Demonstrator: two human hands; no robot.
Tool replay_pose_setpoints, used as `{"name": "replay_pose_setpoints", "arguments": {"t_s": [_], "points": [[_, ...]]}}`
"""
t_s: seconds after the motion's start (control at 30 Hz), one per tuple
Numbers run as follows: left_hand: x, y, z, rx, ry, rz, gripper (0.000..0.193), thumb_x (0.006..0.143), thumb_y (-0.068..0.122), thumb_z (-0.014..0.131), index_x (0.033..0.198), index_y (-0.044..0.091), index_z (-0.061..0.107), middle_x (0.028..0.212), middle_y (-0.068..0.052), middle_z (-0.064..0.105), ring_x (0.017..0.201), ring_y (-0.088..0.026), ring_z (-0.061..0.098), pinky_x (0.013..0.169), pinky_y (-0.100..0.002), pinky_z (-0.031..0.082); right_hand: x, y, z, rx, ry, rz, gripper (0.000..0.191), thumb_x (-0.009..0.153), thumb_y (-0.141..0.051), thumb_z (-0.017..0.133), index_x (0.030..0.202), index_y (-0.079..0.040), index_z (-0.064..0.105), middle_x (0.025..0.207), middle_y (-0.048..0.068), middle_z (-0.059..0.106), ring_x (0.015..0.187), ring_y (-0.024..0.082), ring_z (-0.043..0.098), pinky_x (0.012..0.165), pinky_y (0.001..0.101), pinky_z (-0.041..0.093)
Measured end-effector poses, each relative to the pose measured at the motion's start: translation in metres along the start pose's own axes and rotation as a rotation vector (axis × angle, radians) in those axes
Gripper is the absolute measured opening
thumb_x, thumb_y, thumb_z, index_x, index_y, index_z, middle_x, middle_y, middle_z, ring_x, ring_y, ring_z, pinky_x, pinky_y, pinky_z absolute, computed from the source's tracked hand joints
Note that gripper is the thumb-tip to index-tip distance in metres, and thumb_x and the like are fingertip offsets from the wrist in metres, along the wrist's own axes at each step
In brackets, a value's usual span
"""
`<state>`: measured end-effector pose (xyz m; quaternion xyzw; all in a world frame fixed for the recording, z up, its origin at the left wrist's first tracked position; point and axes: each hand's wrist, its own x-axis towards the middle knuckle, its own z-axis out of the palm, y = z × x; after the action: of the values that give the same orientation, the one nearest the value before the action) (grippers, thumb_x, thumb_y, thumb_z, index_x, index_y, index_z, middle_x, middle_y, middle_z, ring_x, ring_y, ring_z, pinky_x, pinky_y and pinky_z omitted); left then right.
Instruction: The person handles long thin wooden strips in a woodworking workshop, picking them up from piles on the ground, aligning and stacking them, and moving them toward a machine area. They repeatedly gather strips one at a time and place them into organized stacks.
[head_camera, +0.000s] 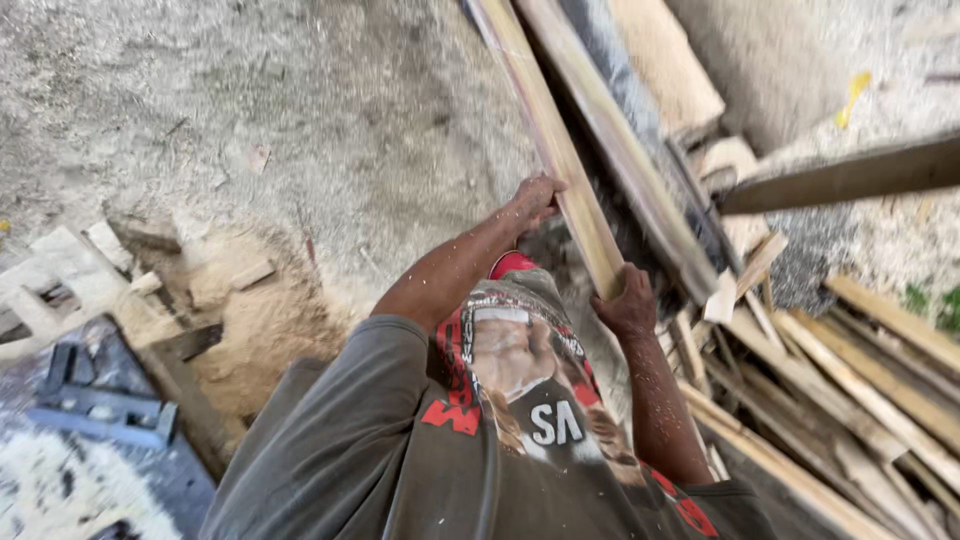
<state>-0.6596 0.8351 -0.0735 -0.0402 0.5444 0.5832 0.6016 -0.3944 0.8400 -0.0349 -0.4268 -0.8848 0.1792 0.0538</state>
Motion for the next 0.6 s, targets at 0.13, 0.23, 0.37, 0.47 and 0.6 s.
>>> {"name": "replay_pose_setpoints", "arguments": {"t_s": [0.13, 0.23, 0.37, 0.47, 0.6], "points": [[0.06, 0.061, 0.015, 0.043, -0.015, 0.028, 0.048, 0.087, 0.026, 0.071, 0.129, 0.004, 0.063, 0.127, -0.013, 0.07, 0.115, -0.025, 0.066, 0.1, -0.048, 0.048, 0.094, 0.007, -0.011, -0.037, -0.112, 0.014, 0.062, 0.072, -0.039, 0.087, 0.116, -0.008, 0.055, 0.105, 0.016, 0.06, 0.099, 0.036, 0.063, 0.085, 0.0501, 0.054], [0.088, 0.11, 0.022, 0.125, -0.007, 0.019, 0.06, 0.086, 0.032, 0.073, 0.138, 0.01, 0.054, 0.136, -0.012, 0.063, 0.122, -0.026, 0.059, 0.103, -0.05, 0.047, 0.168, 0.004, -0.018, 0.003, -0.158, 0.04, 0.066, 0.072, -0.043, 0.088, 0.116, -0.008, 0.053, 0.109, 0.017, 0.059, 0.101, 0.038, 0.063, 0.087, 0.0509, 0.054], [0.11, 0.158, -0.003, 0.218, 0.024, -0.018, 0.085, 0.088, 0.035, 0.074, 0.155, 0.014, 0.028, 0.149, -0.016, 0.047, 0.122, -0.035, 0.057, 0.105, -0.053, 0.045, 0.244, -0.013, -0.008, 0.024, -0.17, -0.002, 0.071, 0.074, -0.04, 0.09, 0.123, -0.007, 0.051, 0.116, 0.021, 0.057, 0.106, 0.041, 0.061, 0.089, 0.0523, 0.052], [0.124, 0.189, -0.047, 0.193, 0.072, 0.047, 0.089, 0.086, 0.037, 0.075, 0.157, 0.011, 0.027, 0.145, -0.019, 0.052, 0.115, -0.03, 0.06, 0.098, -0.046, 0.052, 0.296, -0.044, -0.001, -0.016, -0.21, 0.075, 0.085, 0.07, -0.043, 0.093, 0.133, -0.008, 0.049, 0.125, 0.02, 0.055, 0.115, 0.041, 0.058, 0.096, 0.0518, 0.051], [0.147, 0.226, -0.12, 0.086, 0.145, 0.099, 0.08, 0.086, 0.034, 0.077, 0.151, 0.007, 0.039, 0.134, -0.011, 0.056, 0.102, -0.018, 0.066, 0.084, -0.035, 0.061, 0.358, -0.118, 0.016, -0.048, -0.044, -0.059, 0.105, 0.066, -0.041, 0.095, 0.147, -0.005, 0.039, 0.132, 0.027, 0.048, 0.121, 0.046, 0.05, 0.098, 0.0554, 0.045]]}}
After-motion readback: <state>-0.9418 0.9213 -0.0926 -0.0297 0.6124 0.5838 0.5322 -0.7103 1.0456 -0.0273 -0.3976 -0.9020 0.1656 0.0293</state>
